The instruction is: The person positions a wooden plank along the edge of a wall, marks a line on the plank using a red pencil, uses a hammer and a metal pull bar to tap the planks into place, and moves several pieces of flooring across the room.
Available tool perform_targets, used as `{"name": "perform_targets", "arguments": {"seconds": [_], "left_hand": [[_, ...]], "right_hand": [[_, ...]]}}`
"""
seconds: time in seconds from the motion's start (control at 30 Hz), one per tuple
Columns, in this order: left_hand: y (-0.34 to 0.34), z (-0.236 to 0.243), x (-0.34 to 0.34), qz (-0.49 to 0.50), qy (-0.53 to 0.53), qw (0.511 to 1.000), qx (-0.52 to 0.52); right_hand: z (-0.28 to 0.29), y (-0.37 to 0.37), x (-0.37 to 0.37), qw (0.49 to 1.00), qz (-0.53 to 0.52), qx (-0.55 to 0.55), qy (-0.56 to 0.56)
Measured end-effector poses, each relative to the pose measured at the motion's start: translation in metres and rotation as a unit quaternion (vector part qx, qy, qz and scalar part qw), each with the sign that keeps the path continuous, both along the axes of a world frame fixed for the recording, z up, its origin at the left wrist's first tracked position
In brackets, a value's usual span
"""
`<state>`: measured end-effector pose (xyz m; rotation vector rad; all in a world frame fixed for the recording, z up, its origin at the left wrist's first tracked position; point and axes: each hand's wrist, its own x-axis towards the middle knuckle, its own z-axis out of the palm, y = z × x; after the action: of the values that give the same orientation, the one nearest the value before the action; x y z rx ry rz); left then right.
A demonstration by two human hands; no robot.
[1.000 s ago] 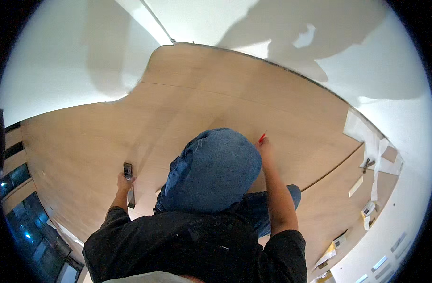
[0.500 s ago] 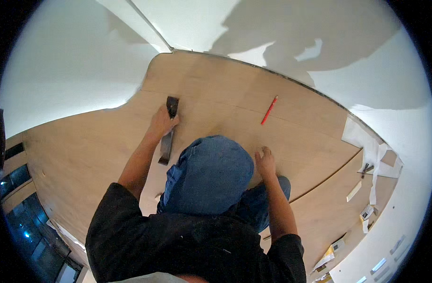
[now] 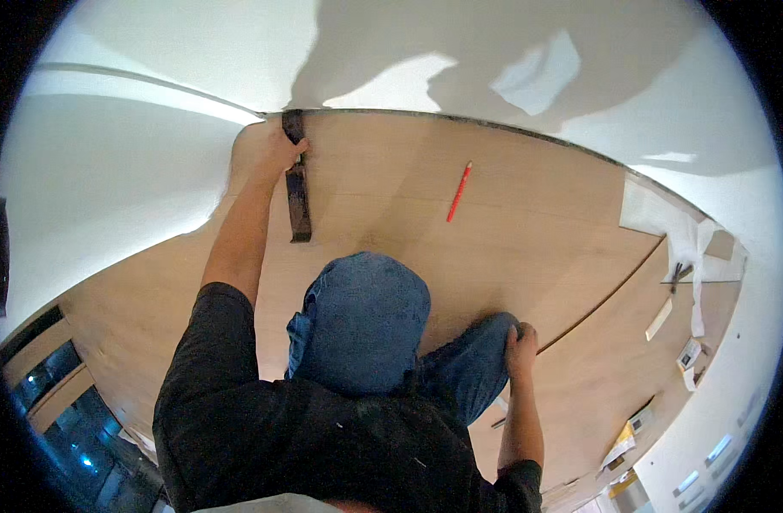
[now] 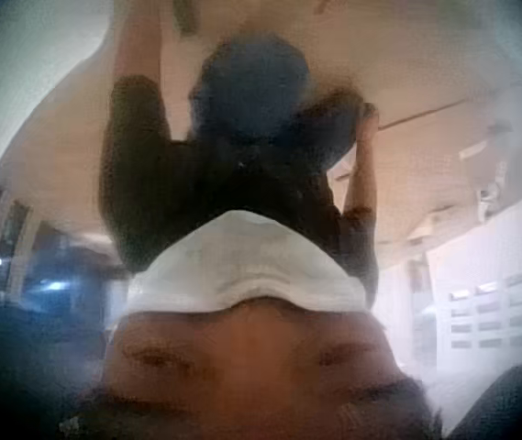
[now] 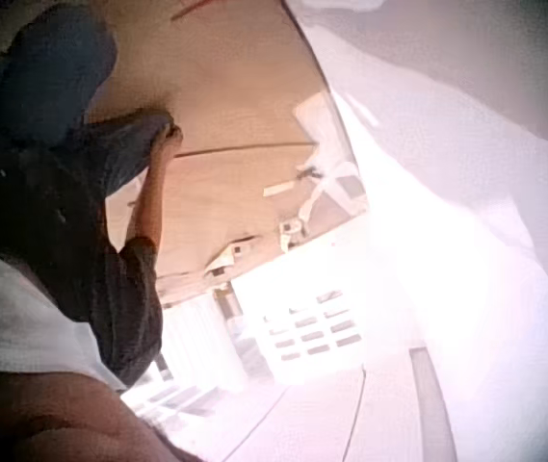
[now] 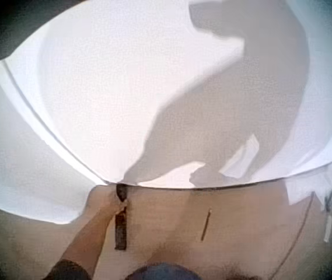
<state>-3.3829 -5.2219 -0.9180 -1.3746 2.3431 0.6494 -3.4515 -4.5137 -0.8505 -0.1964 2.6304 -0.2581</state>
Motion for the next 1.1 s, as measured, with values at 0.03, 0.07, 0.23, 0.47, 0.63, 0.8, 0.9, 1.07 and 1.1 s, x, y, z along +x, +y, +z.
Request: {"name": "perform_targets", "arguments": {"seconds": [0.03, 0.07, 0.23, 0.47, 0.63, 0.8, 0.9, 1.07, 1.1], "left_hand": [[0.021, 0.031, -0.025, -0.027, -0.011, 1.000, -0.001], [0.036, 0.057, -0.039, -0.065, -0.027, 0.997, -0.011], [-0.005, -0.026, -0.006, -0.171, 0.035, 0.979, 0.104], [0.064, -0.025, 0.097, -0.300, -0.084, 0.945, -0.100], [0.271, 0.081, -0.052, -0.287, 0.091, 0.953, 0.028], [0.466, 0.063, -0.285, -0.529, 0.156, 0.830, 0.085], [0.641, 0.025, -0.430, -0.609, 0.095, 0.784, 0.077], [0.802, -0.073, -0.548, -0.648, 0.245, 0.719, -0.063], [0.828, -0.087, -0.556, -0.643, 0.263, 0.715, -0.083]], "right_hand": [[0.007, 0.009, 0.001, 1.000, 0.007, 0.011, 0.016], [0.009, 0.014, 0.001, 1.000, -0.006, 0.005, 0.018], [0.018, 0.034, -0.006, 0.984, -0.121, -0.104, 0.080], [0.019, 0.090, 0.045, 0.921, -0.327, -0.204, 0.056], [-0.046, 0.212, 0.029, 0.898, -0.397, -0.125, 0.142], [-0.090, 0.263, -0.062, 0.902, -0.389, -0.069, 0.175], [-0.132, 0.275, -0.078, 0.914, -0.339, 0.022, 0.224], [-0.135, 0.307, -0.119, 0.927, -0.340, -0.044, 0.151], [-0.136, 0.327, -0.132, 0.929, -0.340, -0.054, 0.132]]}}
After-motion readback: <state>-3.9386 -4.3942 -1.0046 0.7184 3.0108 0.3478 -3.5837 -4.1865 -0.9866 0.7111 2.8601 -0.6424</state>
